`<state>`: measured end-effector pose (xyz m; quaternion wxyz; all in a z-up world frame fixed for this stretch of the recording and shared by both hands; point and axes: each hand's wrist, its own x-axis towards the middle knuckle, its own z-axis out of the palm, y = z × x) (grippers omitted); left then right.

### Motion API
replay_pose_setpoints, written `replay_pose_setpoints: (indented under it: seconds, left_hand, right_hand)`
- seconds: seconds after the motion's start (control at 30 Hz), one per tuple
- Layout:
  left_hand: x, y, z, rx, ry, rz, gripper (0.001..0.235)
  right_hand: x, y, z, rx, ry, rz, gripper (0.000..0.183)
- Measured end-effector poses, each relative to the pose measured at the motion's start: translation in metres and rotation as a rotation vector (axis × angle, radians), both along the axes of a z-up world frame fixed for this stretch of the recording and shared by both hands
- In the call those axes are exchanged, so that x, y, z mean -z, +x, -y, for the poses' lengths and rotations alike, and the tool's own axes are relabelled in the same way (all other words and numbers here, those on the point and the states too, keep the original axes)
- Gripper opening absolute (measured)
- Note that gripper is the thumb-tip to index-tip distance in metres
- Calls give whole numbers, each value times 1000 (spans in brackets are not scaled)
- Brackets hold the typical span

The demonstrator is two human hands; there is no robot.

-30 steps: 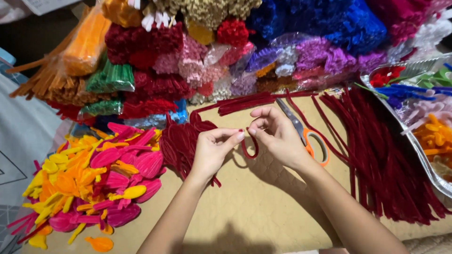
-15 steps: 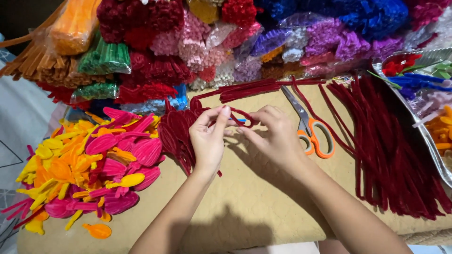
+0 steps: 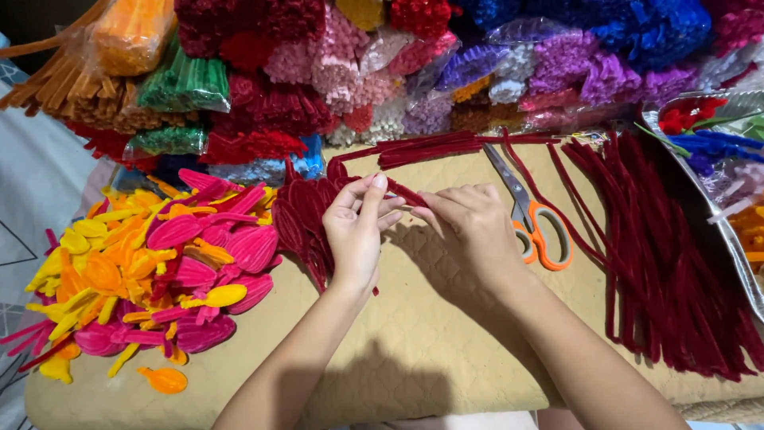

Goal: Assembling artificial flower components by twisting red pipe cleaners around pink fabric petals.

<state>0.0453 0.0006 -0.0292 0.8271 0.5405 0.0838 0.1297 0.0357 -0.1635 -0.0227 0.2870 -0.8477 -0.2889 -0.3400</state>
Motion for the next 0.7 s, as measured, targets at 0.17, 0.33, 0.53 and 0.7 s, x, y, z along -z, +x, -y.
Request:
replay_pose_setpoints:
  seconds: [0.17,0.33,0.53,0.7]
  left_hand:
    - [3,5,-2,35,-15,9,26]
    - [0,23,-25,56,-45,77,22]
    - [1,30,-30,123,-226,44,22]
    - [-5,21,-30,242,-10,-63,17]
  right_hand:
    - [-19,-5,-3,-90,171,-222,12]
    - [-25,54,24,-178,327,-444,19]
    - [28,133,25,90,-154,-385,18]
    - [68,157,19,316,-522,-122,14]
